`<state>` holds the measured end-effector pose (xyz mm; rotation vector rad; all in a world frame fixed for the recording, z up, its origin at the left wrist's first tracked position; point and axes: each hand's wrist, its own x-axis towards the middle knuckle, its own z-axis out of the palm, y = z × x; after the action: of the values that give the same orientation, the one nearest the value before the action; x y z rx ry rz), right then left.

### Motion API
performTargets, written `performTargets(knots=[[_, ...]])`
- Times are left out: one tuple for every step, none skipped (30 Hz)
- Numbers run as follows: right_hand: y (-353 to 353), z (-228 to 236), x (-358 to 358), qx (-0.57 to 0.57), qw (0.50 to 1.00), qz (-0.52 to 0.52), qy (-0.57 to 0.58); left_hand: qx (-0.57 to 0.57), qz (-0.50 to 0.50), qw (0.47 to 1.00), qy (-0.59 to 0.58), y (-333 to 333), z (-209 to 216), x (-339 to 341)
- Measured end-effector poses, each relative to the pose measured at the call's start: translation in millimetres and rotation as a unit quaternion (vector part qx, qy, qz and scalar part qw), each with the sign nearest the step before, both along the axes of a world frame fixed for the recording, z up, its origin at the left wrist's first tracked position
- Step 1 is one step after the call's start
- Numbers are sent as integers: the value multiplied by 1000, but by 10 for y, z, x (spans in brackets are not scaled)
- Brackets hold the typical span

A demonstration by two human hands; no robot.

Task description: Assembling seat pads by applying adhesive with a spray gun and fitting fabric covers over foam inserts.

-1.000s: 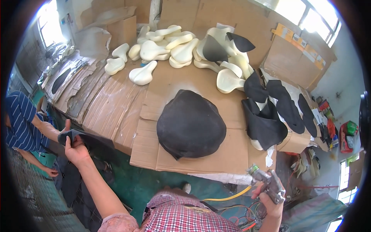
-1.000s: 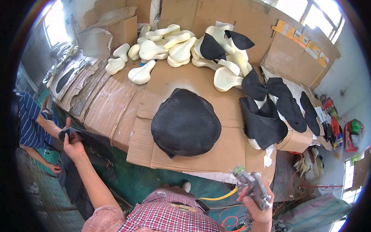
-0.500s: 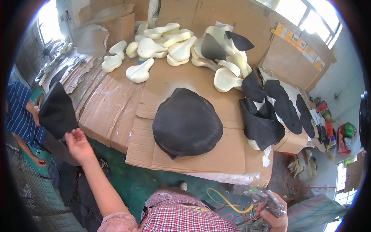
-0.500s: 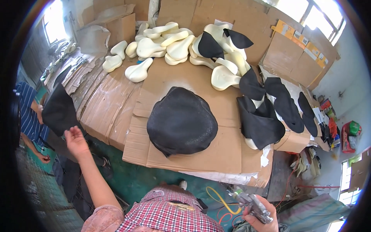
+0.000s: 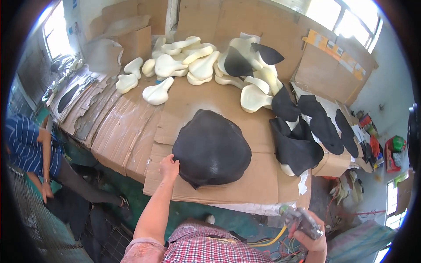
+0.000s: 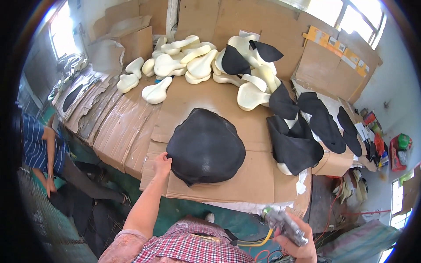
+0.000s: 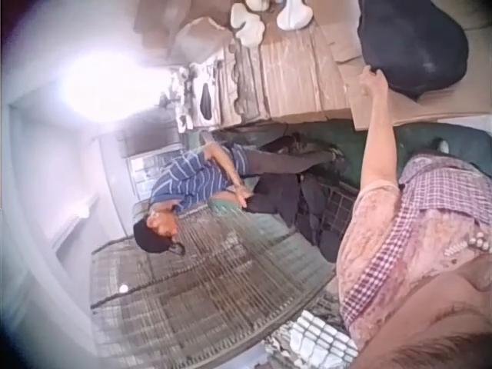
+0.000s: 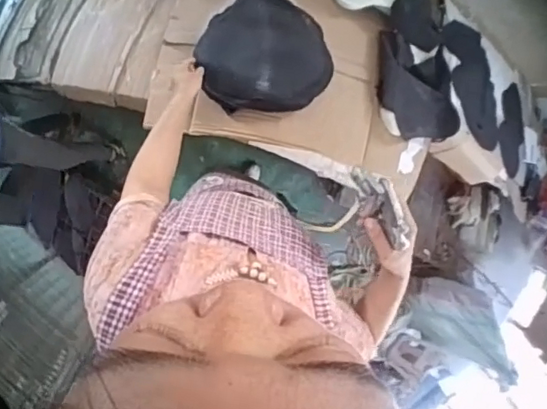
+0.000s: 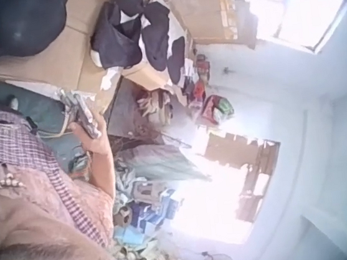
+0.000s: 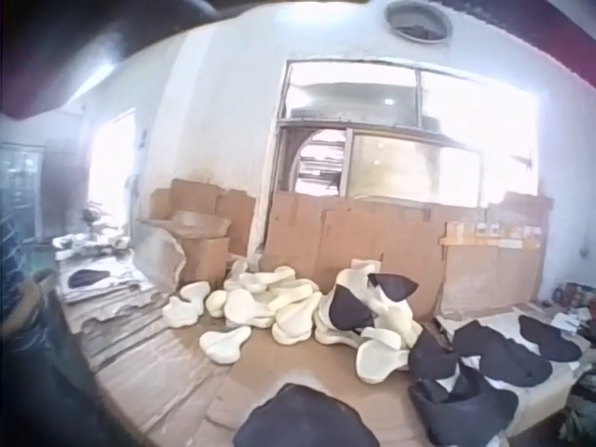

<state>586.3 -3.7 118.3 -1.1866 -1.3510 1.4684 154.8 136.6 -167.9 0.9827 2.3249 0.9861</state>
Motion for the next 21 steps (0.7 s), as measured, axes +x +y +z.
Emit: performTargets(knots=[[69, -4, -41, 2, 1000, -2, 1, -28, 22, 998, 56, 24, 0, 37], [144, 13, -81, 27, 999, -28, 10, -57, 43, 991, 112, 42, -2, 63], [199, 1, -95, 52, 997, -54, 19, -55, 42, 991, 113, 65, 15, 83], [228, -47, -84, 58, 995, -77, 20, -57, 45, 991, 115, 81, 29, 96], [224, -59, -75, 59, 995, -79, 21, -60, 48, 990, 117, 100, 40, 111], [211, -78, -79, 67, 996, -47, 33, -61, 51, 990, 119, 98, 23, 79], [191, -98, -71, 74, 996, -14, 45, -28, 44, 992, 117, 107, 5, 45], [136, -102, -22, 30, 999, 13, 43, 6, 37, 993, 115, 117, -17, 18], [90, -96, 17, 27, 999, 11, 44, 3, 36, 993, 116, 139, 21, 19], [51, -87, 49, 32, 999, 30, 14, 5, 21, 998, 64, 178, 68, 11], [7, -103, 82, 36, 998, 48, -16, 7, 7, 1000, 12, 192, 96, 15], [-88, -158, 126, 23, 999, -31, -3, 8, 11, 1000, 13, 195, 45, -35], [-89, -142, 148, 24, 999, -24, -1, 38, 43, 996, -70, 208, -42, -122], [-87, -110, 184, 18, 999, -42, -7, 70, 76, 983, -152, 194, -129, -214], [-89, -92, 252, 12, 997, -74, -19, 69, 70, 983, -157, 238, -110, -116], [-103, -96, 341, 13, 998, -51, -37, 106, 99, 957, -252, 251, -21, 12], [-131, -85, 349, 13, 998, -56, -39, 142, 127, 919, -345, 275, 43, 103], [-170, -54, 317, -6, 1000, -20, -20, 143, 129, 919, -343, 253, 41, 84], [-203, -40, 284, -25, 1000, 15, -1, 138, 139, 910, -365, 229, 40, 67], [-223, -80, 254, -27, 1000, 5, 13, 133, 148, 900, -388, 207, 40, 52], [-202, -135, 219, -26, 1000, 3, 13, 134, 146, 900, -389, 182, 79, 77]])
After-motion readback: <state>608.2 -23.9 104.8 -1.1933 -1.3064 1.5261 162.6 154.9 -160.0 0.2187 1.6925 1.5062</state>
